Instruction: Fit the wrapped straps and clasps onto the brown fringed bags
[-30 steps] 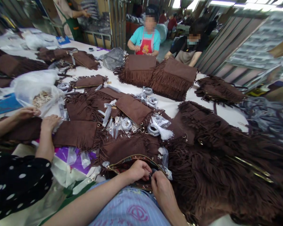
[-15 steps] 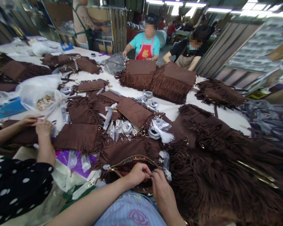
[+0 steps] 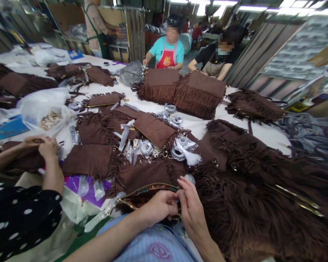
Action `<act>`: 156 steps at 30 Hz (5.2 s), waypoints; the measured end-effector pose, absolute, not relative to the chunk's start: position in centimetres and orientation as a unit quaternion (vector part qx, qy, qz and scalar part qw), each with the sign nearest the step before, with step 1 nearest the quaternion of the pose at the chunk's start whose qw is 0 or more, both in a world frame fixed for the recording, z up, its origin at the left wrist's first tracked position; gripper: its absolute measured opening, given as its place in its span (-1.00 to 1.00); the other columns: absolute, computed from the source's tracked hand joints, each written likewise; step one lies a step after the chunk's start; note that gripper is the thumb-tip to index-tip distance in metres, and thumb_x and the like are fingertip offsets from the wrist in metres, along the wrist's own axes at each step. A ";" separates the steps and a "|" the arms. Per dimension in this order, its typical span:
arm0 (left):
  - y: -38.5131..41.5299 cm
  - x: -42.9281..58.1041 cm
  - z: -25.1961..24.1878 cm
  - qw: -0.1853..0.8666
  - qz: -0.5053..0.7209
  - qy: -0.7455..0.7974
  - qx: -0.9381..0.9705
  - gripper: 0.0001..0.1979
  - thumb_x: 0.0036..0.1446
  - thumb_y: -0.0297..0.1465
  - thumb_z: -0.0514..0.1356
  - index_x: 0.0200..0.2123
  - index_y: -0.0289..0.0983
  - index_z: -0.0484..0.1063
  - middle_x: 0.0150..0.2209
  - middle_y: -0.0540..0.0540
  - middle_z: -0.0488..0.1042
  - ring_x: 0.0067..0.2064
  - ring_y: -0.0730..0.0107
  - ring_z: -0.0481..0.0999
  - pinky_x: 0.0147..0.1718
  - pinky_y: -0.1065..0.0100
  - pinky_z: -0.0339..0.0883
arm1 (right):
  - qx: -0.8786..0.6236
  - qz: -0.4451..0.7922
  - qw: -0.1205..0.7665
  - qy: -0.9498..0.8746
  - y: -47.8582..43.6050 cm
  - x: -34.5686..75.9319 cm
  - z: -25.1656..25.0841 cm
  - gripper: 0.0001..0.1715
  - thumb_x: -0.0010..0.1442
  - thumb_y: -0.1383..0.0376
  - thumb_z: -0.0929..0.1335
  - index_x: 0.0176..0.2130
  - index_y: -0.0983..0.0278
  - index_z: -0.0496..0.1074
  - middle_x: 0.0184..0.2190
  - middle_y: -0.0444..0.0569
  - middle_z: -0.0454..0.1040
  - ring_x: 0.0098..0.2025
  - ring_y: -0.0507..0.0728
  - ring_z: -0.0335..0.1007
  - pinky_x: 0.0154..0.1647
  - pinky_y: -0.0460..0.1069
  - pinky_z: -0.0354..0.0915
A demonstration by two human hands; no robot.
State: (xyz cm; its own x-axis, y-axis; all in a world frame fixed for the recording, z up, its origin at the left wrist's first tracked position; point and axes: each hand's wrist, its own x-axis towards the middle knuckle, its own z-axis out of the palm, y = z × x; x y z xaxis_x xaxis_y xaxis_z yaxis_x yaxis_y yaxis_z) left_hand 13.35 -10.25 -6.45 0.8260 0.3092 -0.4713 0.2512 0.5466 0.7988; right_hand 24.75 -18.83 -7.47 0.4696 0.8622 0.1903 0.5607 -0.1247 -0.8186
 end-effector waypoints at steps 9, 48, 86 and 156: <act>-10.5 13.1 -7.9 0.796 -0.034 0.352 0.491 -0.95 -0.32 -0.45 0.15 -0.65 -0.32 0.37 -0.71 0.11 0.23 -0.66 0.56 0.18 -0.62 0.42 0.17 | -0.707 0.228 0.447 -0.498 -17.1 24.0 -8.0 -0.62 0.32 0.27 0.14 -0.06 0.23 0.45 0.01 0.09 0.45 0.06 0.16 0.37 0.07 0.09 0.33; -9.9 12.7 -9.1 0.789 0.099 0.327 0.511 -0.77 -0.10 -0.48 0.15 -0.29 -0.36 0.45 -0.52 0.04 0.41 -0.54 0.55 0.29 -0.54 0.49 0.10 | -0.668 0.422 0.488 -0.371 -20.4 24.8 -10.6 -0.64 0.25 0.05 0.27 -0.41 0.25 0.40 -0.69 -0.24 0.30 -0.67 -0.02 0.17 -0.55 -0.11 0.16; -10.7 13.2 -9.8 0.663 0.086 0.321 0.671 -0.90 -0.04 -0.46 0.14 -0.53 -0.35 0.42 -0.61 0.10 0.22 -0.54 0.56 0.16 -0.56 0.50 0.00 | -0.615 0.434 0.645 -0.132 -22.7 24.2 -12.4 -0.73 -0.09 0.17 0.54 -0.46 0.25 0.47 -0.57 -0.17 0.50 -0.53 0.03 0.45 -0.50 -0.11 0.40; -10.7 13.5 -11.0 0.717 0.089 0.317 0.614 -0.86 -0.06 -0.37 0.19 -0.53 -0.34 0.42 -0.57 0.04 0.31 -0.49 0.52 0.22 -0.49 0.49 0.09 | -0.682 0.384 0.555 -0.281 -22.4 25.4 -12.1 -0.78 0.07 0.13 0.42 -0.46 0.22 0.56 -0.52 -0.12 0.45 -0.49 0.06 0.27 -0.45 -0.06 0.21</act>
